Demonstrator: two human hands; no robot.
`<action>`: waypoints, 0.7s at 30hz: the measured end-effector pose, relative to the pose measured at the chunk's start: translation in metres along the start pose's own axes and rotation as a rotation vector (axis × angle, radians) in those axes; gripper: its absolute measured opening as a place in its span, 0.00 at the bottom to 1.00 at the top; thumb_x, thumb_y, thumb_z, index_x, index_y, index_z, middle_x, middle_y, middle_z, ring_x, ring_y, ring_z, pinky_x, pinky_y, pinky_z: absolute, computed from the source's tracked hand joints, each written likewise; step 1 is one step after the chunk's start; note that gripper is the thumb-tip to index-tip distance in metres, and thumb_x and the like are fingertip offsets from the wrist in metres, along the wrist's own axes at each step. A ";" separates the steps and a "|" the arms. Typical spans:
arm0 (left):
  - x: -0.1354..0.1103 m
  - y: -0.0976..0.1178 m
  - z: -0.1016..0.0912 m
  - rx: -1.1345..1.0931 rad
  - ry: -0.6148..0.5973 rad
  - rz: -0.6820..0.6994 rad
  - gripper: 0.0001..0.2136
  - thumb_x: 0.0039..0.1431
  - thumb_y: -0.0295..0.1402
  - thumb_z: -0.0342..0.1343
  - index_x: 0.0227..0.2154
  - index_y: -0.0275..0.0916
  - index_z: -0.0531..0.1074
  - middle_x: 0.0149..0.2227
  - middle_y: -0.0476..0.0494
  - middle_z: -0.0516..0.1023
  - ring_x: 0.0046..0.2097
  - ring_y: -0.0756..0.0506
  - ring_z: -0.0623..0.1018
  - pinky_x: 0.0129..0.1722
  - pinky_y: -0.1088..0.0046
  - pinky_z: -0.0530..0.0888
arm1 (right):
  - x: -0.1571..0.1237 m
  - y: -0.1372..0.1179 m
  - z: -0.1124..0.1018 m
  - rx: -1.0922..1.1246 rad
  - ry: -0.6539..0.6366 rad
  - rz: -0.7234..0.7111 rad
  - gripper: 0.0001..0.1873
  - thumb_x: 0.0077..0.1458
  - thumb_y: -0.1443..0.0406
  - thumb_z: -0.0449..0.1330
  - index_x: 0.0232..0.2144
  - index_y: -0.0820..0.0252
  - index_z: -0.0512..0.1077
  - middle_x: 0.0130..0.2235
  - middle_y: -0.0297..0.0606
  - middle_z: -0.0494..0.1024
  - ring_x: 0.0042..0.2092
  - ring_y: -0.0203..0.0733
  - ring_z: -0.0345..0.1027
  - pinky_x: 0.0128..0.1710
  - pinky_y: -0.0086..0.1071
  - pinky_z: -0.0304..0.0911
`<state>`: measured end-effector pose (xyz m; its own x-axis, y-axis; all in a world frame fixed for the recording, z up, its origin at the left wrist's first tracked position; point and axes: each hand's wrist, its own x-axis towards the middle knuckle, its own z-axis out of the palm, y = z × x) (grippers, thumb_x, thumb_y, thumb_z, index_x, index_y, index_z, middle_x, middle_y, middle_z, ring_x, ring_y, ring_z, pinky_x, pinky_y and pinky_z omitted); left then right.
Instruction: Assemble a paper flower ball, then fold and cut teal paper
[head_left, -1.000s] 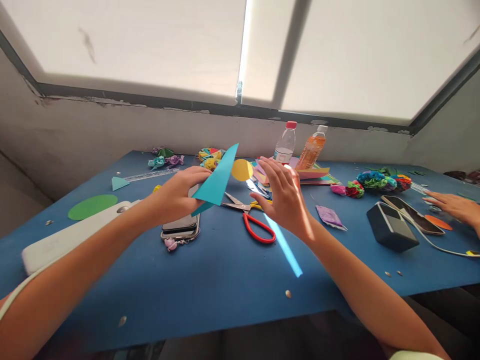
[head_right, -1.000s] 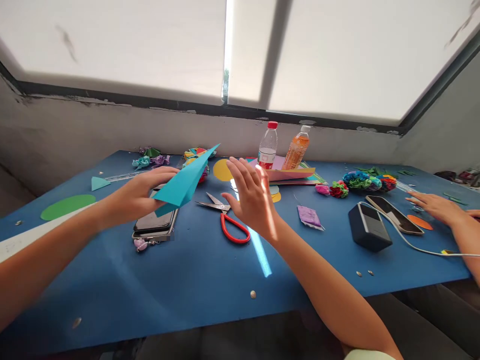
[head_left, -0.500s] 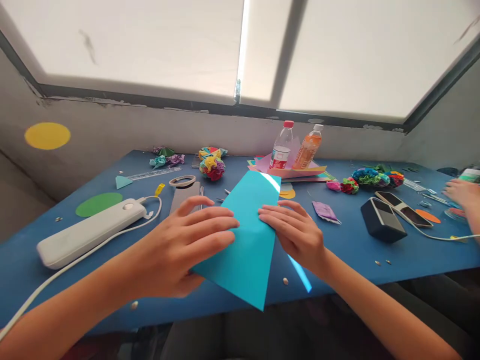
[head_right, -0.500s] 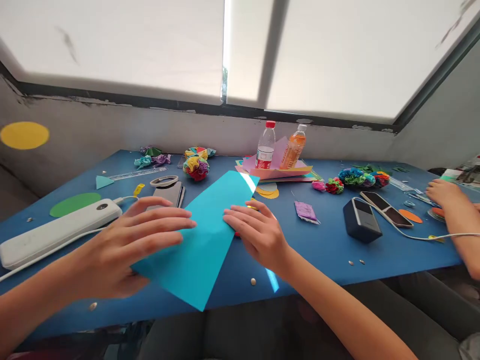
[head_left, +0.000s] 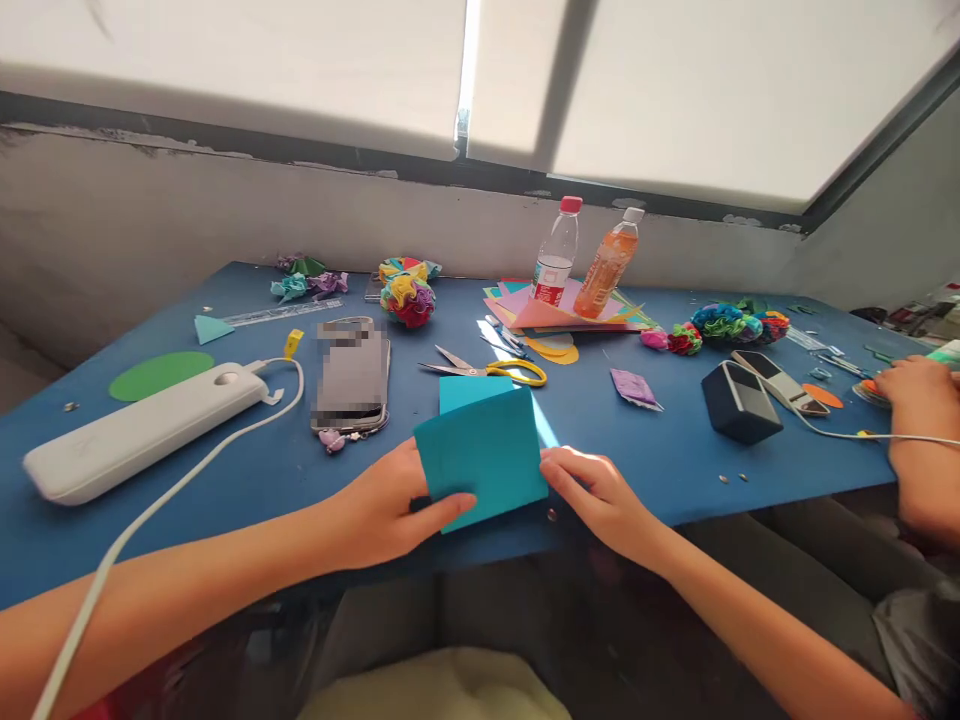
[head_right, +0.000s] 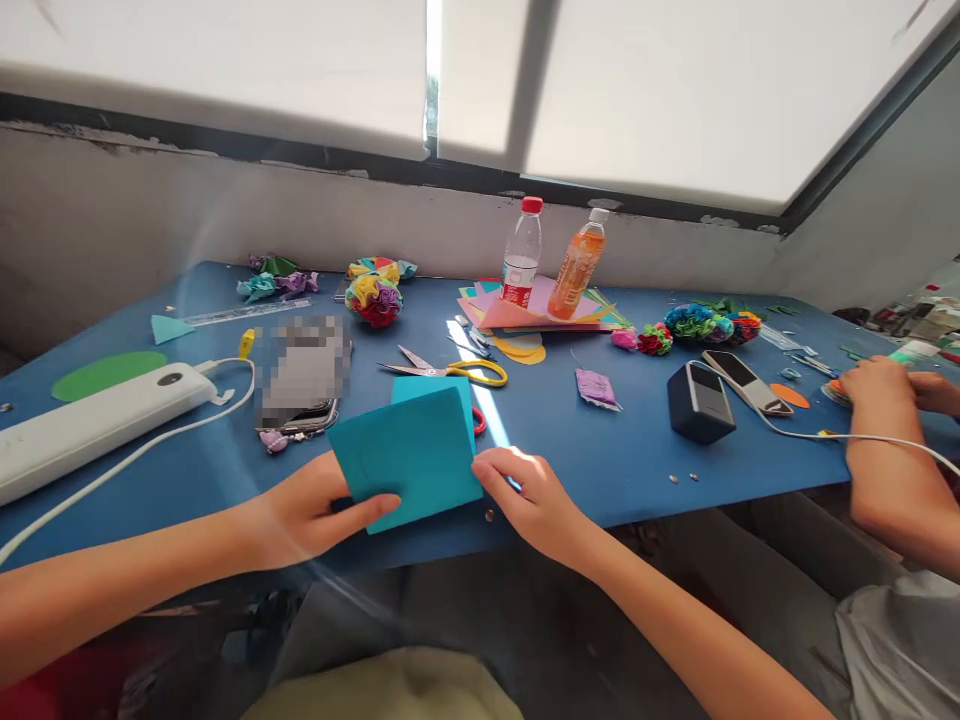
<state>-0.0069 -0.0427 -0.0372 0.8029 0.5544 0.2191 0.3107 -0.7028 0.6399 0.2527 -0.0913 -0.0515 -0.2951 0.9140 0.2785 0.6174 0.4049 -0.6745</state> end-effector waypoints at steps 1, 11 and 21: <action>0.000 0.001 0.000 -0.106 0.012 -0.139 0.13 0.63 0.42 0.49 0.34 0.41 0.75 0.38 0.45 0.80 0.40 0.43 0.77 0.42 0.68 0.72 | 0.003 -0.002 0.002 0.016 0.006 0.050 0.18 0.64 0.58 0.49 0.24 0.58 0.67 0.27 0.34 0.71 0.28 0.35 0.65 0.29 0.30 0.65; 0.025 -0.002 -0.001 -0.430 0.089 -0.484 0.18 0.52 0.50 0.55 0.29 0.38 0.75 0.30 0.47 0.78 0.33 0.43 0.75 0.31 0.71 0.71 | -0.005 -0.007 0.017 -0.661 0.268 -0.576 0.18 0.58 0.68 0.57 0.52 0.55 0.68 0.54 0.43 0.74 0.58 0.48 0.63 0.57 0.45 0.53; 0.019 0.003 0.000 -0.615 0.255 -0.667 0.28 0.50 0.52 0.57 0.48 0.37 0.69 0.33 0.46 0.78 0.42 0.40 0.76 0.45 0.63 0.69 | 0.005 -0.008 0.023 -0.511 0.005 -0.347 0.18 0.65 0.66 0.47 0.54 0.59 0.68 0.54 0.43 0.74 0.57 0.45 0.66 0.52 0.42 0.58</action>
<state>0.0095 -0.0347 -0.0311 0.3981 0.8895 -0.2243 0.2844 0.1128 0.9521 0.2294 -0.0904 -0.0610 -0.5386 0.7266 0.4266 0.7576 0.6392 -0.1321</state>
